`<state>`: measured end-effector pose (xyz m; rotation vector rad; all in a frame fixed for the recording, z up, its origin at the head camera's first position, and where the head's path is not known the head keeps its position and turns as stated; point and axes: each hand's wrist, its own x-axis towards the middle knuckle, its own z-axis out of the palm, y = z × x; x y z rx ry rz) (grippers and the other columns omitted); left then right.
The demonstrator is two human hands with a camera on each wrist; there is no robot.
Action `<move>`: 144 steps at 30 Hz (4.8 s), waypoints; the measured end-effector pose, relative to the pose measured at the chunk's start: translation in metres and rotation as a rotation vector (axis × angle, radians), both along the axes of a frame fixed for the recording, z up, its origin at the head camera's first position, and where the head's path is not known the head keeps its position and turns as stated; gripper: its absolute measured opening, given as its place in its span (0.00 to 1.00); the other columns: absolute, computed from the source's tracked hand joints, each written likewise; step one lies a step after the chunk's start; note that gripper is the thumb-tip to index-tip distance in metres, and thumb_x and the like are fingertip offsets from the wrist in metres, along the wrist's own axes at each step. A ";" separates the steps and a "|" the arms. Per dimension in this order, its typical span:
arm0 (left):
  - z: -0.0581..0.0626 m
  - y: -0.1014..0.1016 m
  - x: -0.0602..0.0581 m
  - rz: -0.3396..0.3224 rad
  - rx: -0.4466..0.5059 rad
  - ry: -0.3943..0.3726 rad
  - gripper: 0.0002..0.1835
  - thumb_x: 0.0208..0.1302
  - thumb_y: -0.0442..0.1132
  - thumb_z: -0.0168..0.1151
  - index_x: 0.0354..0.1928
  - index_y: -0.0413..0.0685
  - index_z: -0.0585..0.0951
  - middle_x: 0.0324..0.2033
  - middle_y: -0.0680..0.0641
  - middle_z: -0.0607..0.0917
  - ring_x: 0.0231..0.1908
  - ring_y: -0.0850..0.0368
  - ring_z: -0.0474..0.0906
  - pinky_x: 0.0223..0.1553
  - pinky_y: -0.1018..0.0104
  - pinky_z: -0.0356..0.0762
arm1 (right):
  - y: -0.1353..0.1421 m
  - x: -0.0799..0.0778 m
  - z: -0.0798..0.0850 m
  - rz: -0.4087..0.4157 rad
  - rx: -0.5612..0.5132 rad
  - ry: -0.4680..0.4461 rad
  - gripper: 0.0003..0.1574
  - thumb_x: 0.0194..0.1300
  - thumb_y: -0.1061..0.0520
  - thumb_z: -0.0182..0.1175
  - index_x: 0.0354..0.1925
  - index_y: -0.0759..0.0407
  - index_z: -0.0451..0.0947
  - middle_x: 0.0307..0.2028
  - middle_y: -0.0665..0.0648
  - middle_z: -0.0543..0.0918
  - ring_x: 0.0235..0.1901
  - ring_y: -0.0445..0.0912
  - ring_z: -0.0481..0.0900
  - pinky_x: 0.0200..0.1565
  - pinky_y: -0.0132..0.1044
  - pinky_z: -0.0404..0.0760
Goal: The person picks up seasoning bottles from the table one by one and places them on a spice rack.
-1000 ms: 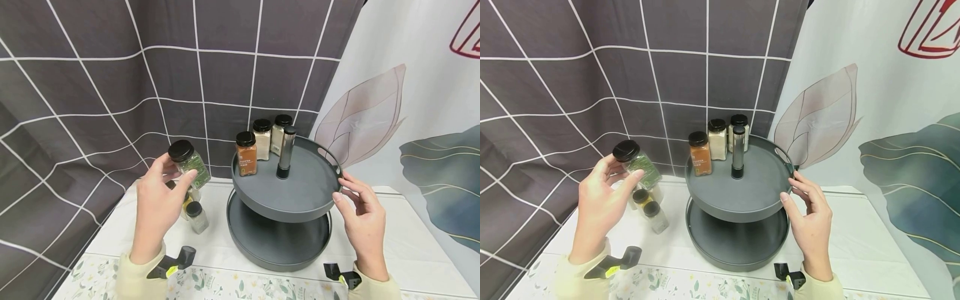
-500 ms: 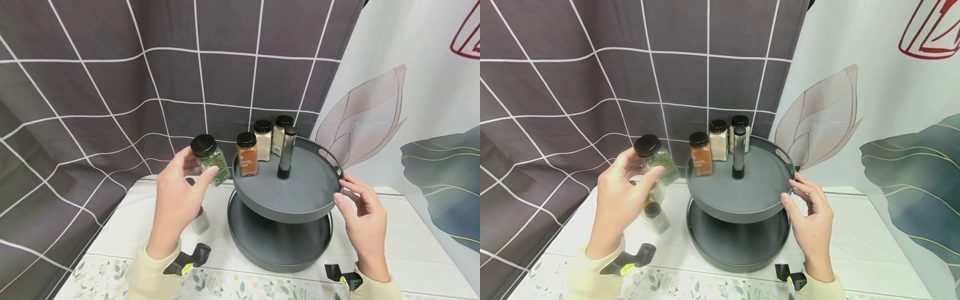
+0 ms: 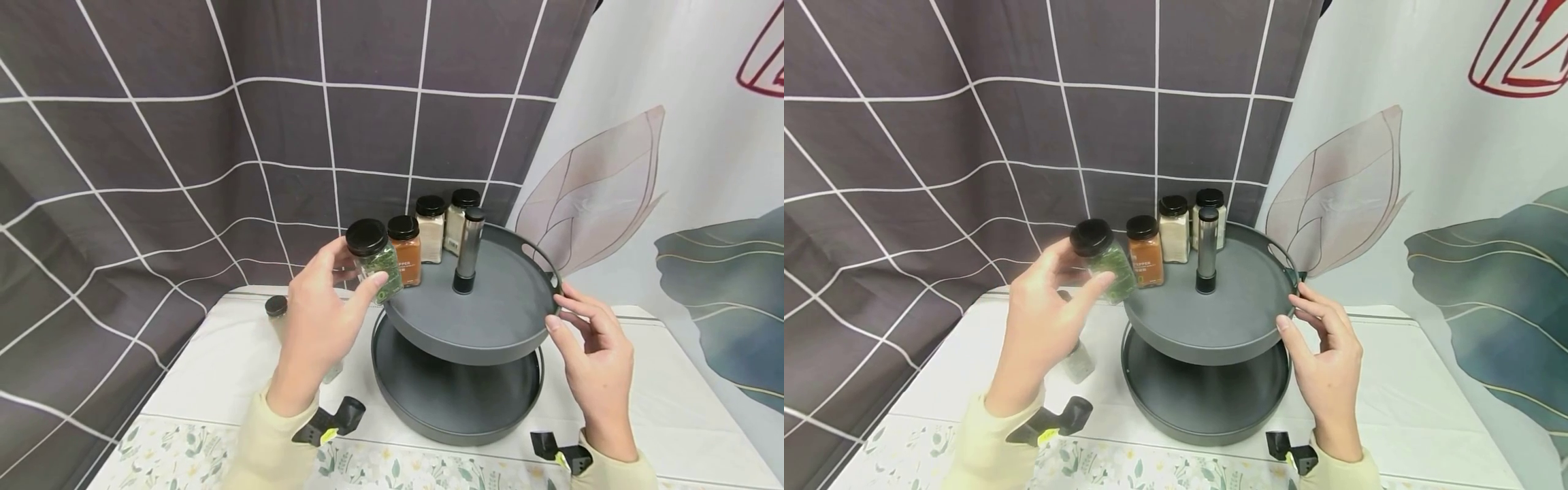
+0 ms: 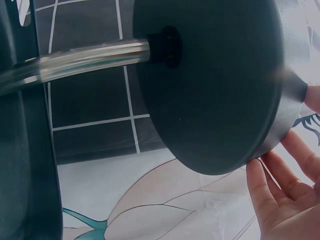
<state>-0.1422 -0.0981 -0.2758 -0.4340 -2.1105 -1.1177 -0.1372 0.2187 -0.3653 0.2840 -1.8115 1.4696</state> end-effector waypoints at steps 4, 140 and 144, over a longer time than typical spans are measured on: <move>-0.001 0.006 -0.002 -0.006 -0.008 -0.013 0.27 0.58 0.39 0.75 0.58 0.37 0.78 0.44 0.45 0.86 0.40 0.54 0.84 0.44 0.61 0.84 | 0.000 0.001 0.000 -0.012 0.014 -0.004 0.19 0.59 0.77 0.62 0.51 0.79 0.79 0.57 0.68 0.79 0.59 0.51 0.76 0.57 0.30 0.77; -0.130 -0.100 -0.026 0.421 0.164 -0.288 0.29 0.66 0.35 0.66 0.66 0.34 0.70 0.62 0.34 0.73 0.63 0.38 0.70 0.64 0.44 0.68 | -0.008 -0.001 -0.001 -0.019 -0.070 0.026 0.10 0.66 0.74 0.58 0.43 0.84 0.78 0.52 0.61 0.79 0.57 0.51 0.74 0.57 0.28 0.76; -0.134 -0.104 -0.028 0.429 0.160 -0.322 0.29 0.66 0.34 0.64 0.68 0.34 0.69 0.62 0.33 0.73 0.63 0.37 0.69 0.64 0.43 0.67 | -0.007 -0.001 -0.002 0.027 -0.113 0.034 0.10 0.65 0.74 0.58 0.42 0.85 0.77 0.54 0.65 0.77 0.58 0.52 0.73 0.57 0.29 0.75</move>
